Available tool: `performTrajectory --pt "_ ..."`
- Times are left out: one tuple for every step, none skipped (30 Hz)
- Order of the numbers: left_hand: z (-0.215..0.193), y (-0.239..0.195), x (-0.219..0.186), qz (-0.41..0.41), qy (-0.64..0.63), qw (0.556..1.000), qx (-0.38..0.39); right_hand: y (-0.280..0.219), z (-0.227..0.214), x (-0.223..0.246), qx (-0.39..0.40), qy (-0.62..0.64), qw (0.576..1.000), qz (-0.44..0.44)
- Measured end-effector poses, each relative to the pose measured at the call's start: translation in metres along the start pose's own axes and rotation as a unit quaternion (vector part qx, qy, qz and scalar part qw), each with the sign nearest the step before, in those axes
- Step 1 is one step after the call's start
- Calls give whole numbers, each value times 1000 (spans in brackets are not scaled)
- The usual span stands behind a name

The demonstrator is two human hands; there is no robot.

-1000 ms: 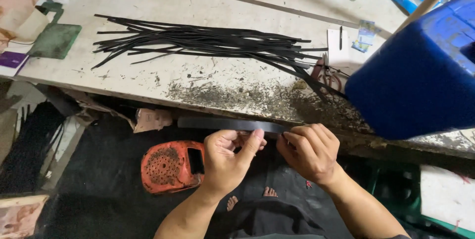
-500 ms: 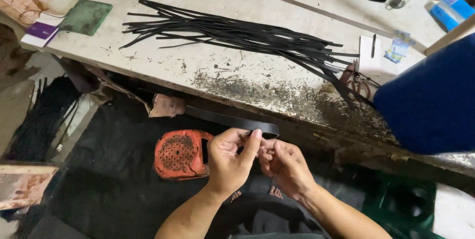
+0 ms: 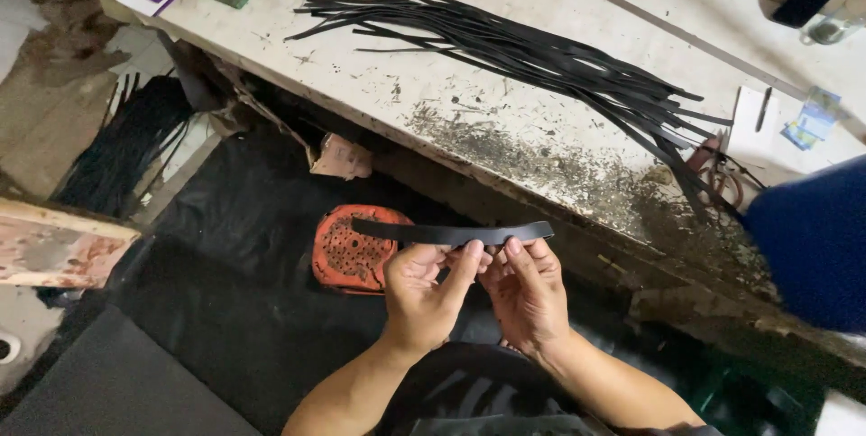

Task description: The person is applying a finish to the edges of leather straps using a tabletop applicator machine and then hanging them on a vertical drying rack.

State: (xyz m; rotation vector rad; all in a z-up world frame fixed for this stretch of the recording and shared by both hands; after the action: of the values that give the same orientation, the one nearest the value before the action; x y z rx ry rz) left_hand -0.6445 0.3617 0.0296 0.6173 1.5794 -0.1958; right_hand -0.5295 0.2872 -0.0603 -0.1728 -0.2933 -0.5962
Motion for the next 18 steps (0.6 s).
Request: performTrajectory --pt "-1 -1 0 -3 5 1000 3 -1 7 -1 16 -10 1000 -9" --pt "-6 -1 -1 -5 5 1000 -1 -2 8 -3 16 -11 1000 -5" --pt "-11 -2 -4 12 18 1000 -6 -2 6 -6 5 -7 1000 8" --pt "-16 -3 -8 29 31 999 -11 -3 5 -8 -5 -3 1000 21" --pt "-20 -4 -3 29 31 999 -11 -2 8 -8 -5 -4 1000 21" --pt "-27 -6 4 13 21 999 -33 -2 10 -6 -5 -9 1000 9" --pt "-34 -8 11 -3 11 998 -54 -1 13 -4 -5 -14 1000 -3" --pt "-33 -9 11 -3 10 999 -53 -2 10 -5 -5 -15 1000 -4" --pt "-30 -10 12 0 -18 999 -39 -4 7 -7 -6 -15 1000 -3" --pt "-27 -11 12 2 -47 999 -25 -5 3 -9 -7 -16 1000 -3" --pt "-26 -12 10 2 -47 999 -24 -7 4 -11 -8 -16 1000 -3" --pt "-23 -12 10 -6 -36 999 -14 -8 4 -14 -11 -15 1000 -3" --pt "-21 -13 9 -14 -24 1000 -3 -10 4 -16 -14 -15 1000 -4" --pt "-23 -13 10 -13 -25 1000 -2 -9 3 -15 -14 -15 1000 -6" --pt "-27 -14 11 -5 -23 1000 -21 -8 3 -13 -15 -6 1000 -9" --pt "-32 -14 11 3 -21 999 -40 -8 2 -12 -16 4 1000 -12" --pt "-33 -15 16 3 -22 999 -37 -8 3 -11 -17 4 1000 -14" --pt "-35 -16 21 4 -32 999 -40 -8 5 -10 -13 -7 1000 -23"
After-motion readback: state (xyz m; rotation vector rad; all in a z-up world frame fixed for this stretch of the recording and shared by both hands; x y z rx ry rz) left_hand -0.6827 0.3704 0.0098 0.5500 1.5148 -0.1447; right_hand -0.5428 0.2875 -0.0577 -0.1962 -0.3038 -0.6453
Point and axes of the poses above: each hand's wrist, its own y-axis towards the middle knuckle, its own z-axis out of the palm, x = y × z, the point moved 8 cm from there along y, towards the middle knuckle, and after that the axes turned 15 degrees about y, right-handed, at the moved point
